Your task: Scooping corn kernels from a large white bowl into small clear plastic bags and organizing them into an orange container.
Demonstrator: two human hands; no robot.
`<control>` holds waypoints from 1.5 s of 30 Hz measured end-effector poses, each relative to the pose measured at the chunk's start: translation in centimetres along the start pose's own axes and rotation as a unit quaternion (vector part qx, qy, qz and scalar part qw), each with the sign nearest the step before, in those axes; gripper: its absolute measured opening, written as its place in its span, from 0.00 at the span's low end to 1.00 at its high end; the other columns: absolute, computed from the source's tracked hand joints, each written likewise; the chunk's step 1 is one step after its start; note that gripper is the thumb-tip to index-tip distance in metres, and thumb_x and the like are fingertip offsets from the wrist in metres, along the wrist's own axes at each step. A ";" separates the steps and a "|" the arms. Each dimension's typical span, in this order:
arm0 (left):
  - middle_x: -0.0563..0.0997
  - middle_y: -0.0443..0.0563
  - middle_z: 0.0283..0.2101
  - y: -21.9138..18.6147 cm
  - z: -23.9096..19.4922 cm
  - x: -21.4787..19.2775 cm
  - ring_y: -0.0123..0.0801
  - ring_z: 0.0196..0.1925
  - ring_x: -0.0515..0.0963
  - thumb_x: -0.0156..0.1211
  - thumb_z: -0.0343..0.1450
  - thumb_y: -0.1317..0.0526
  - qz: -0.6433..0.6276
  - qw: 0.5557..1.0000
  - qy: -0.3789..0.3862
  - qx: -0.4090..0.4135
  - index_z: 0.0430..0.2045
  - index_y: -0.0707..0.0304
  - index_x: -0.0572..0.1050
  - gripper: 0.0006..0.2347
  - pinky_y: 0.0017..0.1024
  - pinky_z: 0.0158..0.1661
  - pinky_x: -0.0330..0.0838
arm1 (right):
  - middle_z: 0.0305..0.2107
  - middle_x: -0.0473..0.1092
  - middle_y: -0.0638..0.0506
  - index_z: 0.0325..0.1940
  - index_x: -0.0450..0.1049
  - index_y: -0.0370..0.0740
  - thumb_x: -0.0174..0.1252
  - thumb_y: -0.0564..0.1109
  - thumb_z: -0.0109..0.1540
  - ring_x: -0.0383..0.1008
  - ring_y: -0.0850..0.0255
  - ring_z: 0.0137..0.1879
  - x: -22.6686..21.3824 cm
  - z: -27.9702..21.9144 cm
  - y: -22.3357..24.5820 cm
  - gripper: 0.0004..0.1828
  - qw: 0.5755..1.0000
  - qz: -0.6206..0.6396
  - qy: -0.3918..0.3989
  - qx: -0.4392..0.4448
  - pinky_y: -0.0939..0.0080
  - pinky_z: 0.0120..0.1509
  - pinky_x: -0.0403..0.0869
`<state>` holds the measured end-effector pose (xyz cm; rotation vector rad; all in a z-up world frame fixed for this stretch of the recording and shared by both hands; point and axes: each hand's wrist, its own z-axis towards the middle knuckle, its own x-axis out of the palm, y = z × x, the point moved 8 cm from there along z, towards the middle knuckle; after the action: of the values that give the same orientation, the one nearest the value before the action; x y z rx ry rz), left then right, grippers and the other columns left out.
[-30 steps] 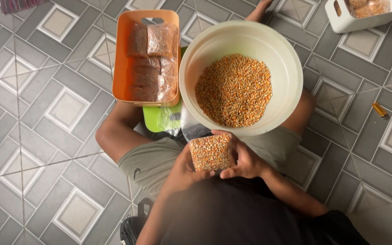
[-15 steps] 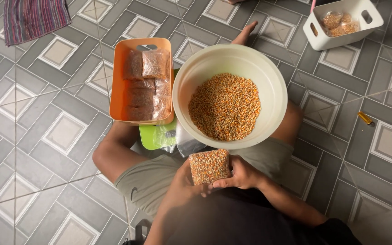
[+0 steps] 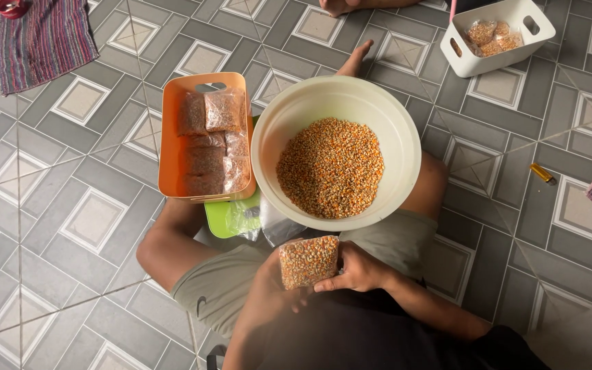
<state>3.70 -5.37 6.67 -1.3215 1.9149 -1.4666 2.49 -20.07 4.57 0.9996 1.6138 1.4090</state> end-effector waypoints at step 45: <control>0.85 0.59 0.32 -3.1 1.2 2.0 0.55 0.38 0.87 0.71 0.42 0.32 0.479 0.873 0.088 -0.039 0.35 0.64 0.77 0.39 0.46 0.37 0.82 | 0.52 0.70 0.41 0.82 0.44 0.39 0.74 0.80 0.41 0.70 0.47 0.60 1.6 -0.5 7.3 0.79 0.779 -0.578 0.226 -0.089 0.39 0.72 0.58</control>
<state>5.01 -7.75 9.52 -0.1197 2.2354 -0.9836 1.97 -18.22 11.76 -0.5275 1.8206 0.8575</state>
